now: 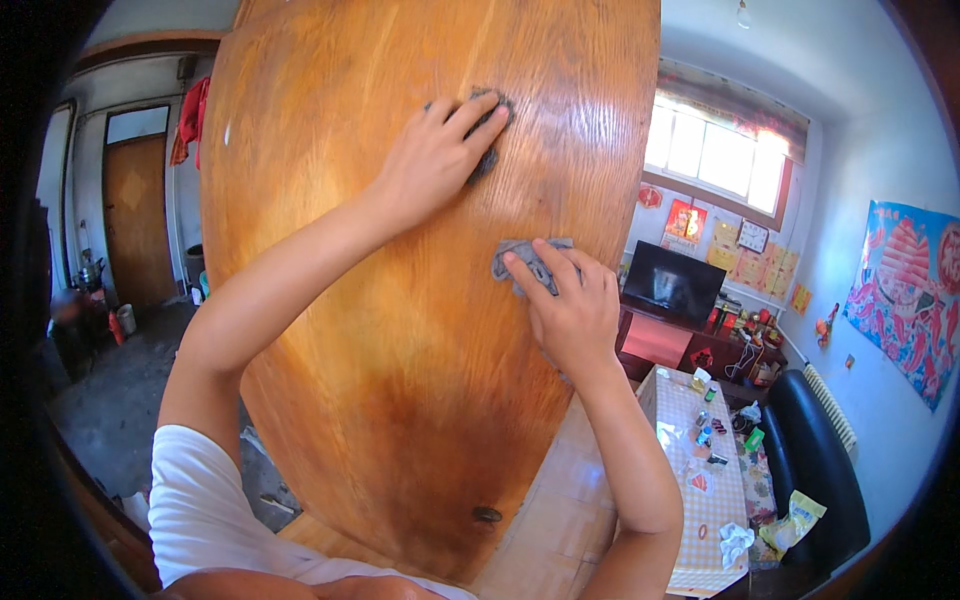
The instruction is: The person scrubs a large wooden table surface with a steel wool pad in the left hand and wipes with a gray cloth in the right hand. They repeatedly scrub and wipe different areas of the tabletop, occasionally switching hands or adjusting grip, while standing in a living room.
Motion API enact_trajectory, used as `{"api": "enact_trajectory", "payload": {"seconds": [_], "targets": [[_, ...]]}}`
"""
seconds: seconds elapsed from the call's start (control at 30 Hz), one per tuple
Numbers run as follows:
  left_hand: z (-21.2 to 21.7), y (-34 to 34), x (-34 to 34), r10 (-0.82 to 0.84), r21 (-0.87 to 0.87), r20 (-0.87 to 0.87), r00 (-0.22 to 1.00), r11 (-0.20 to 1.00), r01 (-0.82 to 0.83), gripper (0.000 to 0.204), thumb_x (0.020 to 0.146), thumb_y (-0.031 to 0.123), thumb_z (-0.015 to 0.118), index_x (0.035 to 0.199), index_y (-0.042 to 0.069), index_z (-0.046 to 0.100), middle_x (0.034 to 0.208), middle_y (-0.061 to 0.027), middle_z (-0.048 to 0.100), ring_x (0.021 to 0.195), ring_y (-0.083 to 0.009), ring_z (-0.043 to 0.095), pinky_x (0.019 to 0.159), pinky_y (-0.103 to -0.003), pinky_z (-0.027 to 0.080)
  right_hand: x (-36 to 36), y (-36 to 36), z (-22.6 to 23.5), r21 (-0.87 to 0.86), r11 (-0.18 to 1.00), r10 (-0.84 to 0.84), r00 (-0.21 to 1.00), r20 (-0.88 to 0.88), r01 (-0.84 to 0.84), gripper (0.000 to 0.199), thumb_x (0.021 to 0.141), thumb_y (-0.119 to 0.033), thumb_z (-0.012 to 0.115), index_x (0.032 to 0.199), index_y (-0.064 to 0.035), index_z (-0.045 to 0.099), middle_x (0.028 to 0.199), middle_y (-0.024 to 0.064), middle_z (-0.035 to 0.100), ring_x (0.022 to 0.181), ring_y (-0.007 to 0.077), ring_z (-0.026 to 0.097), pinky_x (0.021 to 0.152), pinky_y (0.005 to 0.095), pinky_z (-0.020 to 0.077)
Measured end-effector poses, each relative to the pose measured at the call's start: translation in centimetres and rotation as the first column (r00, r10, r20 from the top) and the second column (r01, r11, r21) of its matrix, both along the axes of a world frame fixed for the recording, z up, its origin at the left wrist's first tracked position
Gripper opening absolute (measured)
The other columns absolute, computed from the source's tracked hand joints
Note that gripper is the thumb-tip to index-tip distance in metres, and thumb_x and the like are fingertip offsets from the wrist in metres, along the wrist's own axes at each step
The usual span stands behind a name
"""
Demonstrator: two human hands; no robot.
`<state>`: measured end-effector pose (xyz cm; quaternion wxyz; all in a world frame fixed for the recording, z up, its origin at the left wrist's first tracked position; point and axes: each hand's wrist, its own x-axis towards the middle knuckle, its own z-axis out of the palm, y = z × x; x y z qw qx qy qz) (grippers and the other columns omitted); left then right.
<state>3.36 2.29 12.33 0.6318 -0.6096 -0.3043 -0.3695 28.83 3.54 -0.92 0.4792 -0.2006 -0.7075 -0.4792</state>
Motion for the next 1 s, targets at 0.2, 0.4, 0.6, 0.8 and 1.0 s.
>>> {"api": "enact_trajectory", "payload": {"seconds": [0.2, 0.4, 0.6, 0.8, 1.0], "targets": [[0.4, 0.8, 0.9, -0.079, 0.122, 0.048, 0.996, 0.99, 0.072, 0.045, 0.095, 0.014, 0.068, 0.138, 0.003, 0.072, 0.14, -0.0095, 0.07, 0.116, -0.0298, 0.065, 0.09, -0.043, 0.055, -0.3, 0.0, 0.0, -0.004, 1.0, 0.028, 1.0, -0.009, -0.028, 0.059, 0.08, -0.01, 0.081, 0.135, -0.0308, 0.079, 0.142, 0.0004, 0.069, 0.123, 0.0277, 0.063, 0.098, 0.0463, 0.0506], [-0.4, 0.7, 0.8, -0.054, 0.068, 0.001, 0.999, 0.996, 0.053, 0.053, 0.094, 0.009, 0.071, 0.146, 0.007, 0.069, 0.147, -0.0071, 0.069, 0.122, -0.0276, 0.066, 0.097, -0.041, 0.056, 0.2, 0.2, -0.4, -0.026, 1.0, 0.014, 1.0, -0.025, -0.015, 0.061, 0.079, -0.011, 0.082, 0.136, -0.0325, 0.078, 0.142, -0.0004, 0.07, 0.123, 0.0275, 0.063, 0.099, 0.047, 0.0503], [3.3, 0.0, 1.5, -0.103, -0.031, 0.097, 0.99, 0.994, 0.106, 0.05, 0.092, 0.006, 0.073, 0.143, 0.005, 0.07, 0.143, -0.0076, 0.07, 0.12, -0.0305, 0.066, 0.1, -0.044, 0.056, -0.2, 0.3, -0.3, -0.017, 0.999, 0.047, 0.999, -0.021, -0.048, 0.062, 0.078, -0.011, 0.082, 0.136, -0.032, 0.078, 0.143, 0.0002, 0.069, 0.124, 0.0276, 0.063, 0.099, 0.047, 0.0504], [1.3, 1.2, 1.3, -0.206, 0.02, 0.062, 0.976, 0.978, 0.206, 0.052, 0.093, -0.002, 0.069, 0.145, 0.004, 0.067, 0.15, -0.0162, 0.063, 0.125, -0.038, 0.064, 0.107, -0.046, 0.054, -0.1, 0.7, -0.3, 0.0, 0.998, 0.065, 0.998, -0.017, -0.065, 0.06, 0.079, -0.011, 0.081, 0.136, -0.0308, 0.078, 0.143, 0.0004, 0.068, 0.123, 0.0272, 0.062, 0.098, 0.0468, 0.0501], [4.3, 1.7, 0.1, -0.243, -0.039, 0.009, 0.97, 0.969, 0.244, 0.046, 0.098, 0.01, 0.069, 0.144, 0.006, 0.068, 0.148, -0.0168, 0.063, 0.13, -0.0396, 0.063, 0.108, -0.049, 0.053, 0.1, 0.5, -0.3, 0.002, 0.997, 0.072, 0.997, -0.02, -0.072, 0.058, 0.081, -0.012, 0.08, 0.136, -0.0307, 0.078, 0.142, 0.0001, 0.069, 0.123, 0.027, 0.062, 0.097, 0.0466, 0.0507]]}}
